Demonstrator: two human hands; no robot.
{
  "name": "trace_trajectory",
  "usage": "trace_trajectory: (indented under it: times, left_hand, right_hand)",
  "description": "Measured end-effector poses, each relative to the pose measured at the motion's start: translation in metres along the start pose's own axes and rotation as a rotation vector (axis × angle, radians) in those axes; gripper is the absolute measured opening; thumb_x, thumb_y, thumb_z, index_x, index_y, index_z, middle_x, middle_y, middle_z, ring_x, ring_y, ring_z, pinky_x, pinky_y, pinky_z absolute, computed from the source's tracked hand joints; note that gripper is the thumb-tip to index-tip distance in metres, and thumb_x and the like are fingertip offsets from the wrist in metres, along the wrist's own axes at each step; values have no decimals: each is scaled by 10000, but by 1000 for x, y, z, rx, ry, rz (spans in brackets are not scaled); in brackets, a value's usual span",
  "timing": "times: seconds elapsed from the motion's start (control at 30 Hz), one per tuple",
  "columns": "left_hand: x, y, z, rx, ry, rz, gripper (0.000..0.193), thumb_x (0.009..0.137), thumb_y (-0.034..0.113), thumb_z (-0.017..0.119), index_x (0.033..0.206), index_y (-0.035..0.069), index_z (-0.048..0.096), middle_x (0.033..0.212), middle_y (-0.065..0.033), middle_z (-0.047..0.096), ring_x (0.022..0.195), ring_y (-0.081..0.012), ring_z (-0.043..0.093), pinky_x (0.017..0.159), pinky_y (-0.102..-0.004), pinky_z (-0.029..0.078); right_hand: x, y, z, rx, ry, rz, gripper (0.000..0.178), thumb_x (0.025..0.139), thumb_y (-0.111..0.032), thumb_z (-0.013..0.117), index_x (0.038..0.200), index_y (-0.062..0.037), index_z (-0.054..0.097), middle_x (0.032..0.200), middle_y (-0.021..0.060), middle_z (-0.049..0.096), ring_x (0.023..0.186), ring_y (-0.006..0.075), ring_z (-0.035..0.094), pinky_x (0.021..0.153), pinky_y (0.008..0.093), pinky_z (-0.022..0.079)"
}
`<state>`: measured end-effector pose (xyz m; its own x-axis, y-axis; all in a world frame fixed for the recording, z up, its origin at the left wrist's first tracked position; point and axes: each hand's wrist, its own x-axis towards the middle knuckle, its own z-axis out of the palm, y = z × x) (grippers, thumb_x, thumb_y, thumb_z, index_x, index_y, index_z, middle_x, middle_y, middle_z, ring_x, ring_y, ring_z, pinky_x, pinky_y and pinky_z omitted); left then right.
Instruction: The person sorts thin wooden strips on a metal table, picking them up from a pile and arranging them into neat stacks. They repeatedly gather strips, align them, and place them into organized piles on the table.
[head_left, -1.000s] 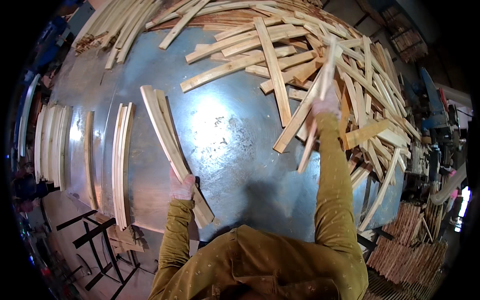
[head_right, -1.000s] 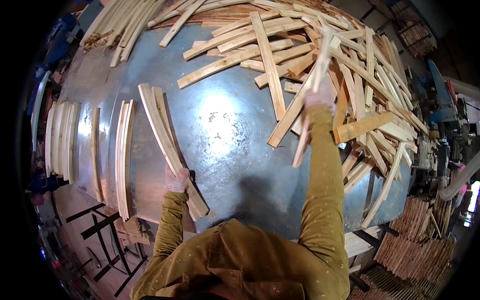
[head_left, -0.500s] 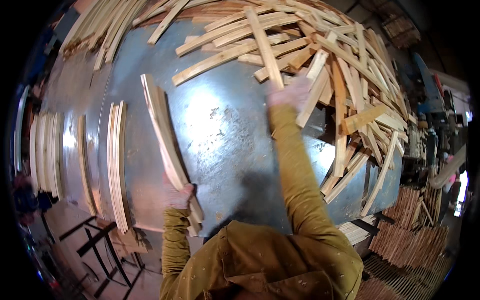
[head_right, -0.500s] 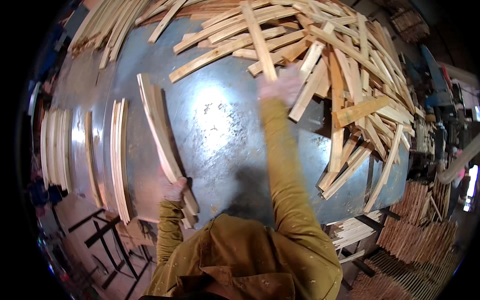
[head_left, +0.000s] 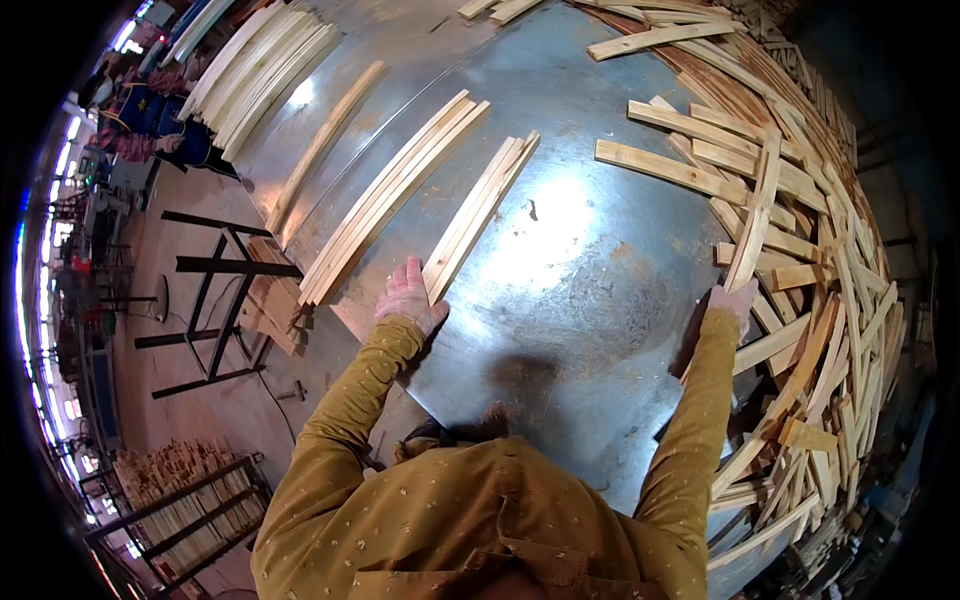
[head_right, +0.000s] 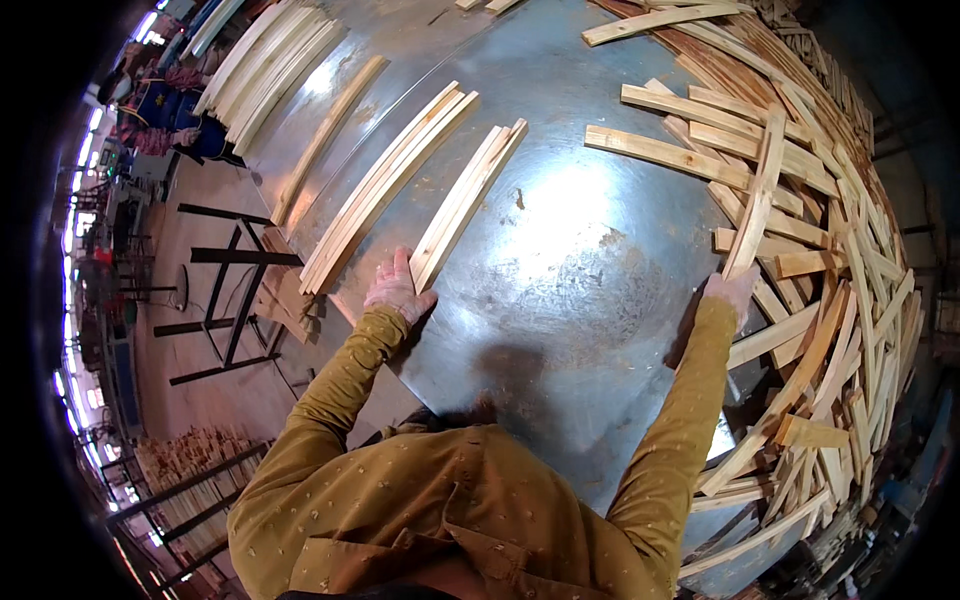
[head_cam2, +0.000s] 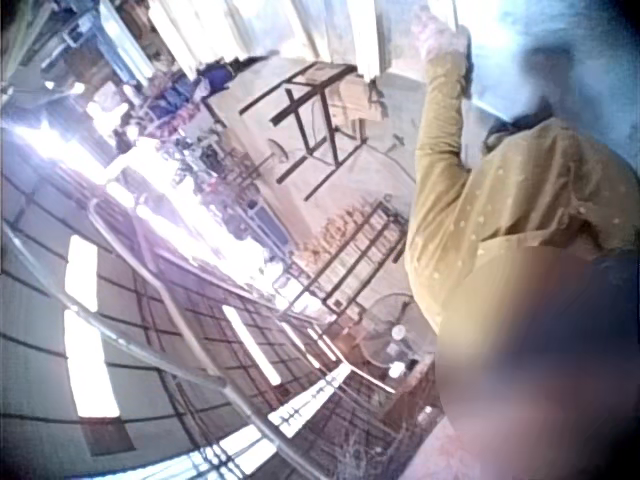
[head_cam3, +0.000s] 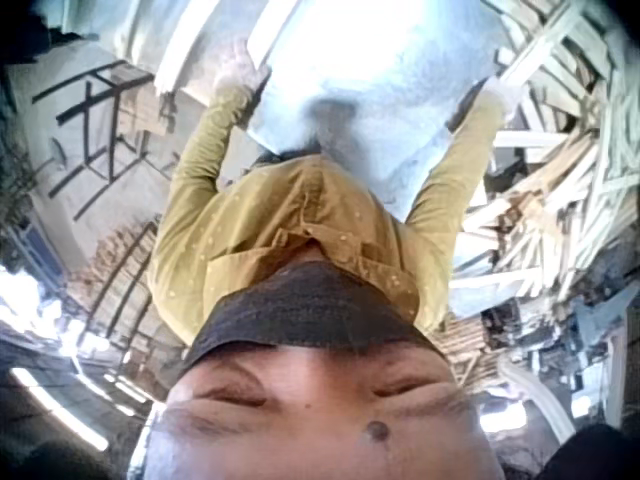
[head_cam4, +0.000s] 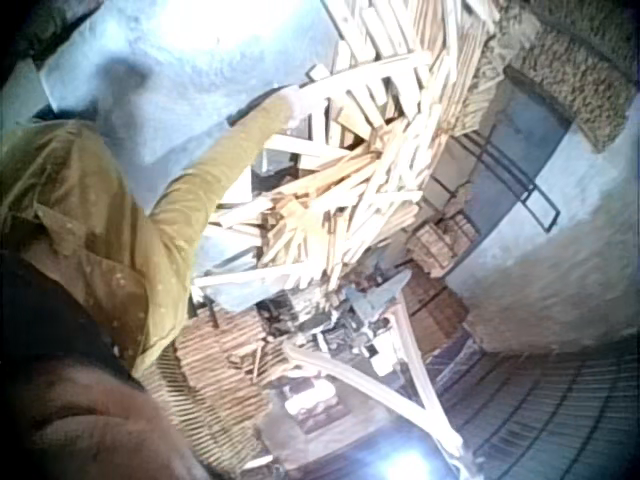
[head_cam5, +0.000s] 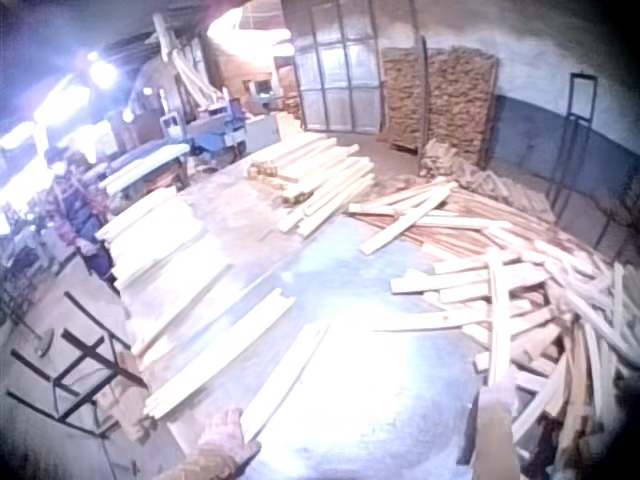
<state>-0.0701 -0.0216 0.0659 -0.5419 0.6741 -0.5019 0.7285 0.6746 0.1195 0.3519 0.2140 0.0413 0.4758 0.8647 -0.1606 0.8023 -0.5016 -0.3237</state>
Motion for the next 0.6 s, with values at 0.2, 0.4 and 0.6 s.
trace_trajectory:
  times: [0.2, 0.4, 0.6]
  left_hand:
    - [-29, 36, -29, -224, 472, 607, 885, 751, 384, 778, 1441, 28, 353, 1402, -252, 426, 1273, -404, 456, 1079, -473, 390]
    - [-45, 86, -70, 51, -118, 1260, 894, 804, 579, 675, 1434, 10, 396, 1324, -248, 482, 1171, -364, 532, 1104, -474, 333]
    - [-111, 4, 72, -993, -1484, 1145, 730, 834, 318, 729, 1411, 14, 400, 1071, -97, 588, 918, -200, 593, 833, -279, 510]
  right_hand:
    - [-100, 75, -20, -144, -59, -562, 788, 800, -169, 718, 1486, -104, 334, 1230, 217, 581, 1093, 405, 585, 941, 496, 464]
    - [-156, 110, -109, -76, 180, -1466, 488, 773, -80, 623, 1246, -103, 504, 967, 106, 629, 913, 303, 635, 888, 487, 507]
    - [-158, 96, -172, -185, 324, -1612, 512, 792, -95, 629, 1276, -193, 491, 1218, 99, 574, 1169, 296, 562, 1077, 515, 416]
